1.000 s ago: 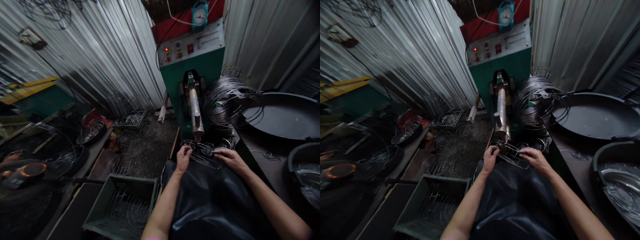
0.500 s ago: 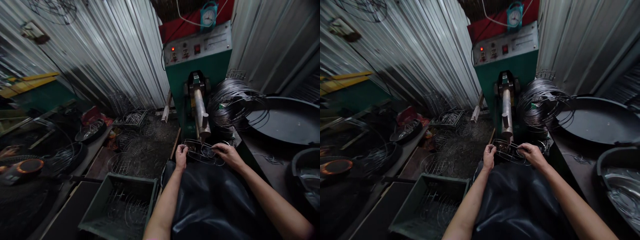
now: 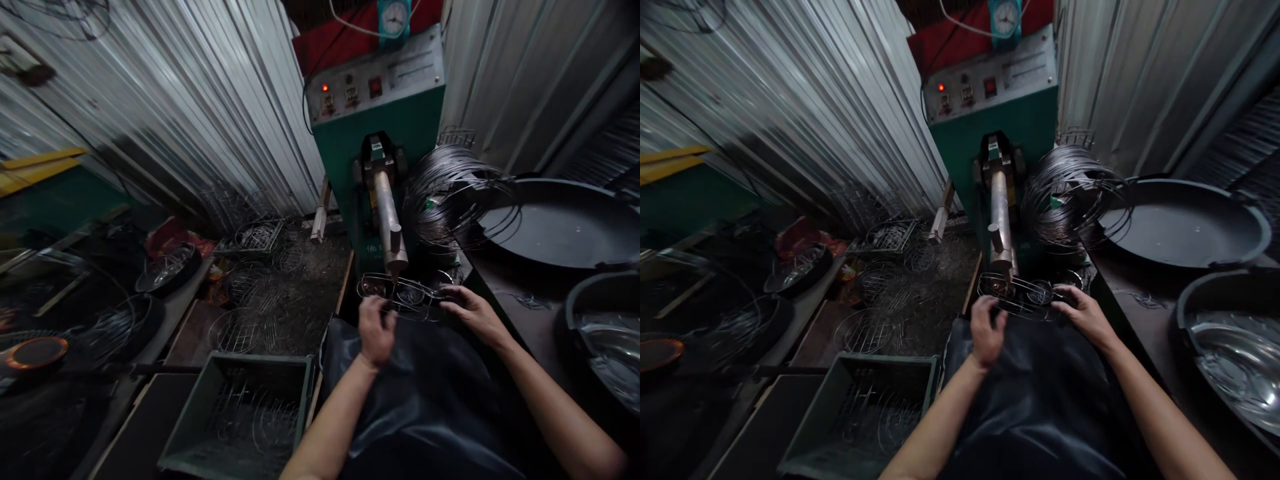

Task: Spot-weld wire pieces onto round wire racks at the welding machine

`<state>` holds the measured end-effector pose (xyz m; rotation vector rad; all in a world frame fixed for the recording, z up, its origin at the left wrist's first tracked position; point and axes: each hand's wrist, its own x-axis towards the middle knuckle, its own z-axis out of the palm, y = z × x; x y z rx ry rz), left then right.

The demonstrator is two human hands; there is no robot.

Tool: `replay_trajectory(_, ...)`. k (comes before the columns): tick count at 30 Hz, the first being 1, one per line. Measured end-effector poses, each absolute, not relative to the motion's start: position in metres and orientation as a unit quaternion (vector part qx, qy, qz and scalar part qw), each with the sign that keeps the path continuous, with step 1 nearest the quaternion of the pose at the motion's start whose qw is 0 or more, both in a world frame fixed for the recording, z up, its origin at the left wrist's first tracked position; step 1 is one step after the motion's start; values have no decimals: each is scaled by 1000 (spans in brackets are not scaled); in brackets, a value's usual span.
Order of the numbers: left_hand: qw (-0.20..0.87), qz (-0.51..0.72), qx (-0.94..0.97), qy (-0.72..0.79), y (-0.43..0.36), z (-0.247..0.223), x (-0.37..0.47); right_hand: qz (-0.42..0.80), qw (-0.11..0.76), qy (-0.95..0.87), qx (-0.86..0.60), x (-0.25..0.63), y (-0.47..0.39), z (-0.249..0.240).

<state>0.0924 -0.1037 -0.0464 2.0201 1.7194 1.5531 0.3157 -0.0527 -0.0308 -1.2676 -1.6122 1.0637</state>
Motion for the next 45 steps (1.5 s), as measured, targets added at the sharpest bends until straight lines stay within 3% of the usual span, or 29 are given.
replay_trajectory(2,-24,417,762,495,-114,-42,119,436,389,-620,-524,325,-57,-44)
replay_trajectory(7,-75,309,771,551,-104,-40,159,459,384,-632,-492,334,-61,-54)
replay_trajectory(21,110,461,668,574,-86,-24,111,333,386,-761,-402,285,-42,-6)
replay_trajectory(30,126,454,667,577,-72,-22,94,372,380,-723,-442,266,-33,-1)
replay_trajectory(36,128,461,689,545,-72,-29,89,381,425,-662,-486,299,-46,-4)
replay_trajectory(45,78,438,706,550,-75,-32,90,442,349,-672,-481,324,-44,-19)
